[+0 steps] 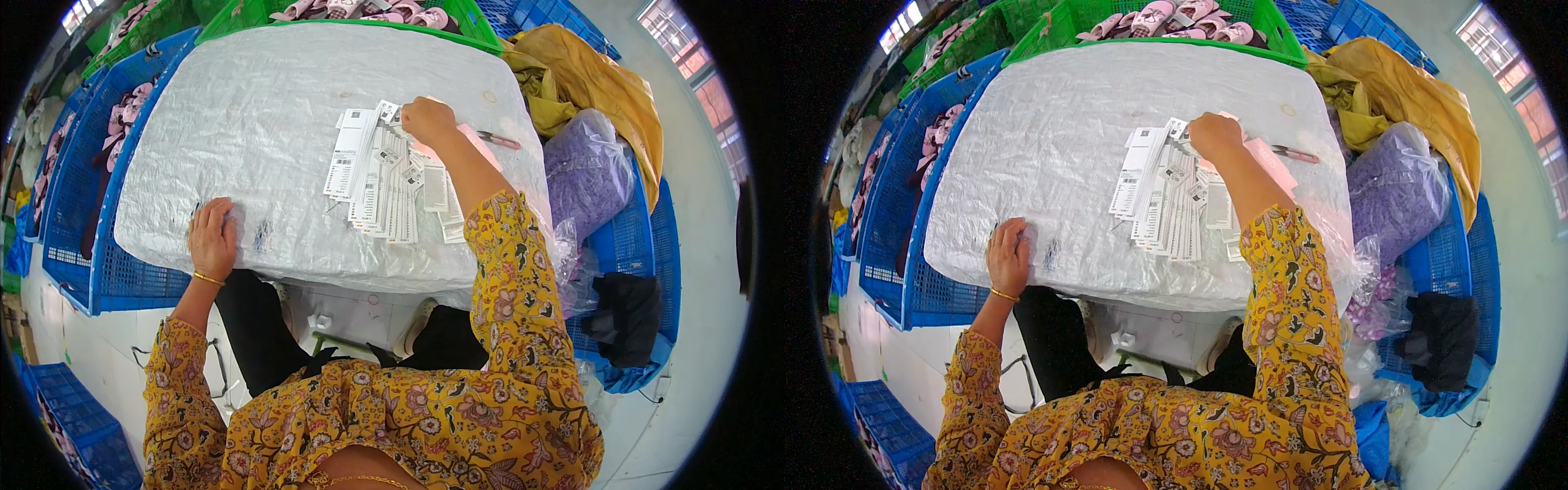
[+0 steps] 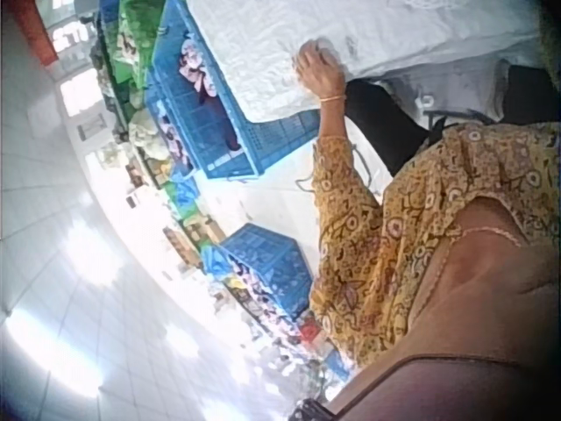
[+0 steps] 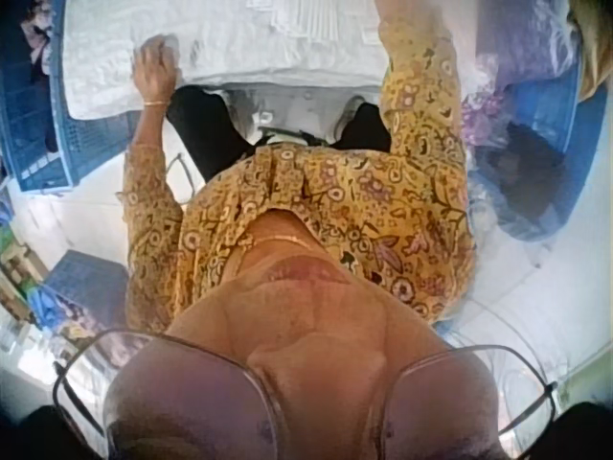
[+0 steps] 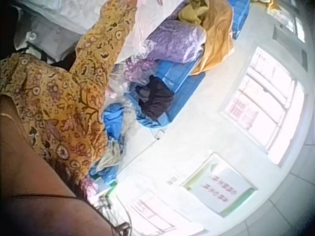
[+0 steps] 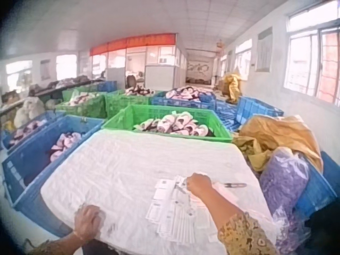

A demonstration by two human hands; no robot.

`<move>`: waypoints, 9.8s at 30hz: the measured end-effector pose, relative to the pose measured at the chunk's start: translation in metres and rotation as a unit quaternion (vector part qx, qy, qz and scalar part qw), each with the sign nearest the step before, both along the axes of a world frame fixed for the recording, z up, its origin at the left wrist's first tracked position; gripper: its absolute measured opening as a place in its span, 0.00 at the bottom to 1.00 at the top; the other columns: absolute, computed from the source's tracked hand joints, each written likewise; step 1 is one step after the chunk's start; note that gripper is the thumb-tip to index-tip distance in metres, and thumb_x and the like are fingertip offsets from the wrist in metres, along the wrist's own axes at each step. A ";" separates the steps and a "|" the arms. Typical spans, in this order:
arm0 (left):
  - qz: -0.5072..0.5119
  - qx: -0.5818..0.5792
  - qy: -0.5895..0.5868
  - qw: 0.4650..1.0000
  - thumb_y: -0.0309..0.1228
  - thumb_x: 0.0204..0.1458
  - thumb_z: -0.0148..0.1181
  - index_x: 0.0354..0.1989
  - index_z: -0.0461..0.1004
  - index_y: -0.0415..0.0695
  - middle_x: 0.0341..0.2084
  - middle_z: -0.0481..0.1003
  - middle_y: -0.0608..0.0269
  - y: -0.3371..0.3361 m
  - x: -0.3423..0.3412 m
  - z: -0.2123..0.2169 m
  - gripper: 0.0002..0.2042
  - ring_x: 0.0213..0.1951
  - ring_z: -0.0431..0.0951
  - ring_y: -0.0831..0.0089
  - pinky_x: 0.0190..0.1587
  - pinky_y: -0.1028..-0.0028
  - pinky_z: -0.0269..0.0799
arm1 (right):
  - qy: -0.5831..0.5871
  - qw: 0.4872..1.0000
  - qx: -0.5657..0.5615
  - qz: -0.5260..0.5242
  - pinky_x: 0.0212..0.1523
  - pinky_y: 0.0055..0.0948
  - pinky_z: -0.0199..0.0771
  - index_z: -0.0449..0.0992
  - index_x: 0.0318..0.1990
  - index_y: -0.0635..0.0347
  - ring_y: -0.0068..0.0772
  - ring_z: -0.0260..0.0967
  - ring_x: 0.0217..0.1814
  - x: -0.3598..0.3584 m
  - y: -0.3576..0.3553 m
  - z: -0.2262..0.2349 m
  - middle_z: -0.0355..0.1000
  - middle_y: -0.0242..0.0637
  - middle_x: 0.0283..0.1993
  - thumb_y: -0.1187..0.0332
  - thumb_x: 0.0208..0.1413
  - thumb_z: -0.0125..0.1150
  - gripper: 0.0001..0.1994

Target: The person sits on the floor and repeatedly picks up small paper tags, peels off backing, and attaches them to pink slippers. They place the tagged slippers into a blue basket and continue the process with additional slippers and tags.

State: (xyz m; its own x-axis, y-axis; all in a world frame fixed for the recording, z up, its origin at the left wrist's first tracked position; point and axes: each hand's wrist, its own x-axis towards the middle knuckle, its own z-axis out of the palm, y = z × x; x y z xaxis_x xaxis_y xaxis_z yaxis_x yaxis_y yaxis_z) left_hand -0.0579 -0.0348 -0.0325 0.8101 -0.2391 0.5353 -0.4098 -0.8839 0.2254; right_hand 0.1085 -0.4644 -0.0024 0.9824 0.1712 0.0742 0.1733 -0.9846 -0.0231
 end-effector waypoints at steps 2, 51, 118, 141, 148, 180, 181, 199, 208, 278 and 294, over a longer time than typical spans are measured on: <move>-0.003 -0.002 -0.004 1.000 0.28 0.54 0.54 0.46 0.73 0.43 0.47 0.74 0.57 -0.001 0.001 0.001 0.11 0.49 0.73 0.55 0.53 0.61 0.65 | -0.026 1.000 0.003 -0.008 0.42 0.43 0.75 0.81 0.34 0.53 0.43 0.75 0.43 0.003 -0.003 -0.008 0.77 0.39 0.39 0.66 0.49 0.60 0.07; -0.265 -0.566 0.389 0.677 0.35 0.63 0.51 0.50 0.76 0.40 0.22 0.66 0.75 -0.200 -0.063 0.125 0.14 0.25 0.62 0.86 0.27 0.83 0.57 | 0.097 0.680 0.722 -0.081 0.19 0.17 0.58 0.75 0.32 0.61 0.14 0.60 0.19 -0.271 0.061 0.099 0.75 0.33 0.26 0.68 0.53 0.67 0.07; -0.035 -0.043 0.337 0.940 0.44 0.42 0.69 0.39 0.80 0.36 0.37 0.80 0.52 -0.367 0.251 0.015 0.23 0.39 0.81 0.64 0.42 0.69 0.76 | -0.282 0.844 0.398 -0.222 0.26 0.30 0.69 0.76 0.35 0.61 0.37 0.69 0.24 -0.425 -0.008 -0.072 0.74 0.38 0.29 0.78 0.50 0.64 0.06; -0.300 -0.576 0.394 0.651 0.30 0.59 0.59 0.36 0.76 0.45 0.26 0.75 0.73 -0.257 -0.022 0.122 0.04 0.26 0.71 0.84 0.27 0.83 0.65 | -0.127 0.565 0.805 -0.130 0.29 0.18 0.63 0.68 0.57 0.62 0.15 0.62 0.29 -0.360 0.045 0.066 0.72 0.31 0.33 0.74 0.58 0.61 0.19; -0.324 -0.595 0.402 0.616 0.30 0.59 0.59 0.37 0.75 0.41 0.28 0.76 0.66 -0.261 -0.063 0.119 0.05 0.26 0.72 0.80 0.30 0.80 0.70 | -0.097 0.478 0.864 -0.121 0.29 0.18 0.61 0.72 0.52 0.67 0.15 0.61 0.28 -0.341 0.056 0.065 0.73 0.31 0.34 0.72 0.57 0.63 0.16; -0.298 -0.641 0.395 0.587 0.28 0.57 0.61 0.37 0.76 0.38 0.31 0.78 0.63 -0.262 -0.099 0.083 0.06 0.29 0.77 0.78 0.31 0.79 0.76 | -0.130 0.455 0.864 -0.173 0.28 0.16 0.57 0.77 0.44 0.65 0.12 0.58 0.27 -0.354 0.061 0.040 0.68 0.23 0.29 0.75 0.54 0.63 0.10; -0.297 -0.643 0.398 0.583 0.28 0.58 0.61 0.37 0.76 0.38 0.31 0.78 0.63 -0.262 -0.100 0.082 0.06 0.29 0.77 0.78 0.31 0.78 0.76 | -0.130 0.459 0.861 -0.177 0.28 0.16 0.57 0.77 0.44 0.65 0.12 0.58 0.27 -0.356 0.061 0.040 0.68 0.23 0.30 0.75 0.54 0.63 0.10; -0.529 -0.458 0.601 0.386 0.24 0.58 0.53 0.49 0.76 0.37 0.42 0.78 0.51 -0.206 -0.075 0.084 0.12 0.43 0.80 0.66 0.48 0.71 0.76 | -0.140 0.647 0.737 -0.135 0.30 0.16 0.66 0.78 0.39 0.63 0.12 0.65 0.29 -0.387 0.042 0.023 0.74 0.26 0.30 0.74 0.54 0.66 0.06; -0.440 -0.241 0.554 0.665 0.29 0.58 0.60 0.37 0.77 0.41 0.29 0.74 0.74 -0.221 -0.090 0.078 0.05 0.32 0.70 0.88 0.34 0.82 0.67 | -0.083 0.734 0.665 -0.108 0.29 0.16 0.68 0.78 0.37 0.63 0.12 0.68 0.27 -0.392 0.046 0.027 0.75 0.26 0.27 0.74 0.52 0.68 0.06; -0.233 -0.458 0.466 0.720 0.29 0.52 0.65 0.47 0.73 0.38 0.37 0.76 0.65 -0.110 -0.093 0.045 0.15 0.39 0.74 0.80 0.42 0.78 0.70 | -0.058 0.726 0.680 -0.086 0.35 0.22 0.71 0.74 0.41 0.63 0.18 0.69 0.33 -0.296 0.146 0.014 0.74 0.30 0.34 0.73 0.59 0.61 0.06; -0.234 -0.417 0.443 0.758 0.27 0.51 0.68 0.30 0.77 0.40 0.25 0.73 0.76 -0.116 -0.105 0.054 0.05 0.28 0.67 0.90 0.30 0.85 0.64 | -0.269 0.900 0.332 0.085 0.47 0.37 0.70 0.75 0.38 0.57 0.40 0.72 0.49 -0.319 0.133 0.025 0.77 0.34 0.45 0.73 0.47 0.66 0.10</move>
